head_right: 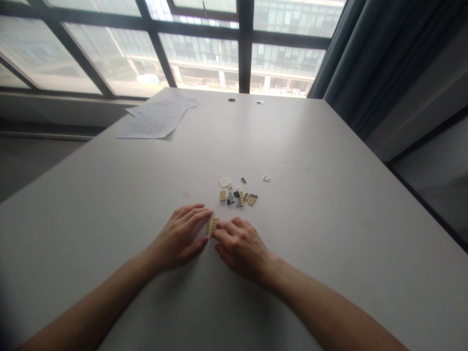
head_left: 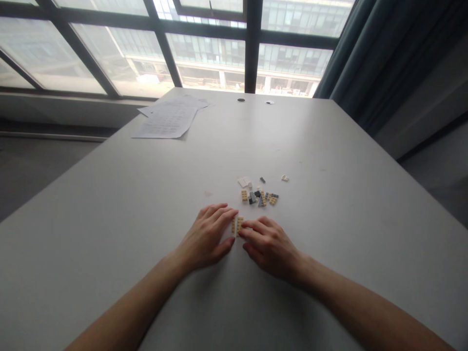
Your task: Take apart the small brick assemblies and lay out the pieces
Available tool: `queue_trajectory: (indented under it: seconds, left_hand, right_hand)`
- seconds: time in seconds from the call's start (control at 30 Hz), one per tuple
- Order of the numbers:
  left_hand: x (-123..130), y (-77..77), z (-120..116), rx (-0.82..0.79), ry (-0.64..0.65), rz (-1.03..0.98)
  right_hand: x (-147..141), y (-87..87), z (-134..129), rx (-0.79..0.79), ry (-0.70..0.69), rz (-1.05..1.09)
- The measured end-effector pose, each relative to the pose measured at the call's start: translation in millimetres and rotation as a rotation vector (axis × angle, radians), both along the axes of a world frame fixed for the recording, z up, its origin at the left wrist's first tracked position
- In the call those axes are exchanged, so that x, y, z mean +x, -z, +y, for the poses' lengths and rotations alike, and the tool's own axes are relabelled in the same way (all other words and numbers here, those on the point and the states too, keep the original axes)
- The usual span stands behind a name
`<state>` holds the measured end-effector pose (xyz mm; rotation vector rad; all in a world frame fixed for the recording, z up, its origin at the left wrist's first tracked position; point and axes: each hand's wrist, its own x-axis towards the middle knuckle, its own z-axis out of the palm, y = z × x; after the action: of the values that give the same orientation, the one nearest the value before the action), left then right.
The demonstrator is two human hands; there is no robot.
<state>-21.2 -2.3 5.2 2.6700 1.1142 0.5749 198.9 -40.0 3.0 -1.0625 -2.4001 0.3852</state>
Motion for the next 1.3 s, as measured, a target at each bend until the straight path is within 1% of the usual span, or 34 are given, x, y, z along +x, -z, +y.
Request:
queue_trajectory:
  seconds: [0.2, 0.47, 0.77, 1.3]
  left_hand:
    - [1.4, 2.1, 0.1, 0.034, 0.013, -0.045]
    - [-1.5, 7.9, 5.1, 0.04, 0.039, -0.069]
    - [0.2, 5.5, 4.1, 0.016, 0.049, -0.059]
    - [1.4, 5.8, 4.9, 0.036, 0.069, -0.061]
  right_hand:
    - [-0.6, -0.4, -0.3, 0.009, 0.003, 0.003]
    - [-1.0, -0.7, -0.3, 0.003, -0.004, -0.017]
    - [-1.1, -1.1, -0.4, 0.005, -0.001, -0.022]
    - [-1.4, 0.1, -0.2, 0.004, -0.005, -0.042]
